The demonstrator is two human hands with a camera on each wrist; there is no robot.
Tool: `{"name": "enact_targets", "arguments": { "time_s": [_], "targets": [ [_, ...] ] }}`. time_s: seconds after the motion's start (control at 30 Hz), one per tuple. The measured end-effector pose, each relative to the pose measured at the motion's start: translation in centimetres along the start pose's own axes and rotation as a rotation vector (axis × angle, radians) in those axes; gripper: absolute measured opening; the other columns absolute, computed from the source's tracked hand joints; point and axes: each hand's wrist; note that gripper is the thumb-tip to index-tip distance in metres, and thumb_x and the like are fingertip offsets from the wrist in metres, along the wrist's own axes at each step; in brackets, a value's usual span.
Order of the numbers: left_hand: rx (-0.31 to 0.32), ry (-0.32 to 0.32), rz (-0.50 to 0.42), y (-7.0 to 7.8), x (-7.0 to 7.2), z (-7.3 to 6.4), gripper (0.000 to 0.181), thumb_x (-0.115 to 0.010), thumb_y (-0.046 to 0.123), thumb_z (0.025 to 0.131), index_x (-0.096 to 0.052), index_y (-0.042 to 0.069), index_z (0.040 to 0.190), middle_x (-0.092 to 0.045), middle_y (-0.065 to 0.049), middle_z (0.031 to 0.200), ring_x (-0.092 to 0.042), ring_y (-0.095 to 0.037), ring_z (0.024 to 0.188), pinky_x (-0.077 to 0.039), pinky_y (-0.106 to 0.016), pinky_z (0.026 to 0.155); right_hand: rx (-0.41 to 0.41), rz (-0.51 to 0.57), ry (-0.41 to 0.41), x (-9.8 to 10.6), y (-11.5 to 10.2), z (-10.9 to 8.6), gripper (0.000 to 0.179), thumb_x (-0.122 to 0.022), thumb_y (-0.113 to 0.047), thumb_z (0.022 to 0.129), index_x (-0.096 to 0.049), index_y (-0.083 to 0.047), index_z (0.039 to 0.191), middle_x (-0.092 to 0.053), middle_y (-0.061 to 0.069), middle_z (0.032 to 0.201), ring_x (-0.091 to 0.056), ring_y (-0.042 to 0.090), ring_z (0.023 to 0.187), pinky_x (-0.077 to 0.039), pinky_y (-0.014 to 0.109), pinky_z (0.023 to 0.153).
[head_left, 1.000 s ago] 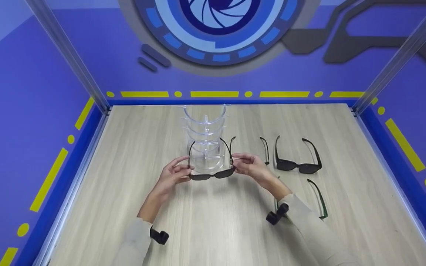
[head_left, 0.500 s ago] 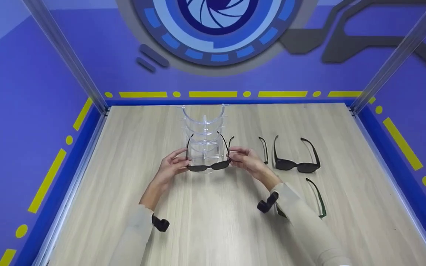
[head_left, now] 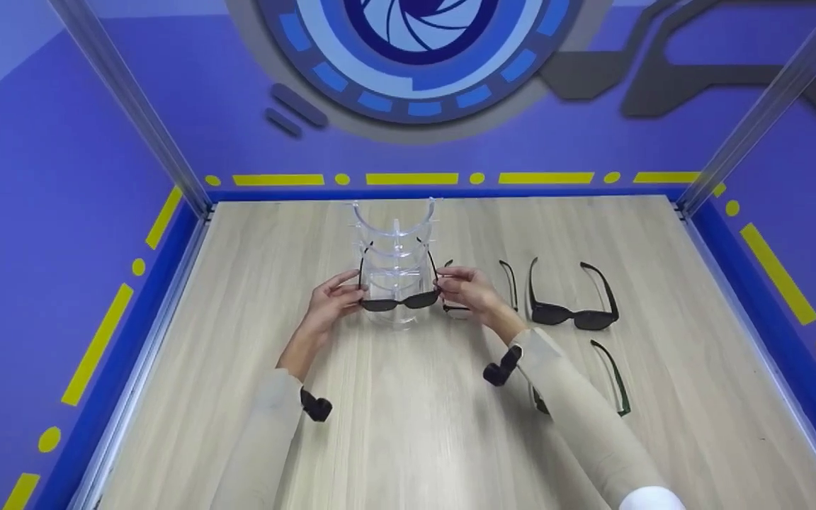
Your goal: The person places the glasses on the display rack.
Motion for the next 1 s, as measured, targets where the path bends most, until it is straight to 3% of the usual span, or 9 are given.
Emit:
{"name": "enact_targets", "arguments": {
  "time_s": [0.17,0.37,0.57,0.73,0.87,1.0],
  "targets": [
    [0.009,0.03,0.029,0.1,0.0,0.7,0.047,-0.068,-0.001,0.094,-0.06,0.005,0.14,-0.076,-0.007,0.108,-0.072,-0.022,0.1,-0.06,-0.027,0.081,-0.012,-0.017,0.031,-0.3,-0.3,0.7,0.041,-0.057,0.006,0.098,-0.05,0.017,0.137,-0.07,-0.001,0.092,-0.068,0.008,0.085,-0.06,0.022,0.084],
    [0.012,0.06,0.036,0.0,0.1,1.3,0.044,-0.069,0.0,0.094,-0.062,0.004,0.137,-0.076,-0.01,0.112,-0.071,-0.026,0.104,-0.059,-0.039,0.093,-0.016,-0.063,0.062,-0.6,0.1,1.5,0.039,-0.056,0.006,0.098,-0.053,0.015,0.136,-0.068,0.001,0.092,-0.066,0.009,0.081,-0.059,0.022,0.081],
    [0.025,0.093,0.017,-0.4,0.1,1.8,0.042,-0.069,-0.001,0.094,-0.063,0.001,0.135,-0.075,-0.016,0.118,-0.073,-0.019,0.096,-0.061,-0.03,0.082,-0.036,-0.079,0.109,-0.9,0.6,2.0,0.037,-0.06,0.003,0.098,-0.056,0.013,0.134,-0.068,0.002,0.096,-0.066,0.009,0.085,-0.059,0.033,0.095],
    [0.034,0.107,0.009,-0.6,0.0,2.1,0.041,-0.069,0.0,0.094,-0.064,0.001,0.135,-0.073,-0.019,0.122,-0.073,-0.015,0.091,-0.061,-0.034,0.087,-0.017,-0.082,0.149,-1.0,0.7,2.4,0.034,-0.061,0.005,0.097,-0.059,0.014,0.13,-0.07,0.006,0.097,-0.067,0.011,0.086,-0.058,0.039,0.101],
    [0.046,0.135,0.011,-0.7,0.1,2.2,0.039,-0.07,0.001,0.094,-0.066,0.002,0.133,-0.072,-0.019,0.122,-0.073,-0.017,0.091,-0.061,-0.035,0.089,-0.013,-0.108,0.136,-1.1,0.8,2.5,0.034,-0.061,0.004,0.097,-0.059,0.014,0.13,-0.07,0.006,0.097,-0.068,0.012,0.085,-0.059,0.036,0.097],
    [0.05,0.139,0.014,-0.7,0.0,2.3,0.038,-0.069,0.002,0.094,-0.066,0.003,0.132,-0.071,-0.021,0.125,-0.072,-0.016,0.09,-0.06,-0.034,0.088,0.002,-0.125,0.131,-1.1,0.6,2.5,0.036,-0.06,0.005,0.096,-0.058,0.016,0.13,-0.071,0.004,0.094,-0.066,0.01,0.08,-0.06,0.026,0.084]
  ]
}}
Point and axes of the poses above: each hand's wrist, its own z-axis towards the middle knuckle, its own x-axis out of the back of the hand, y = z × x
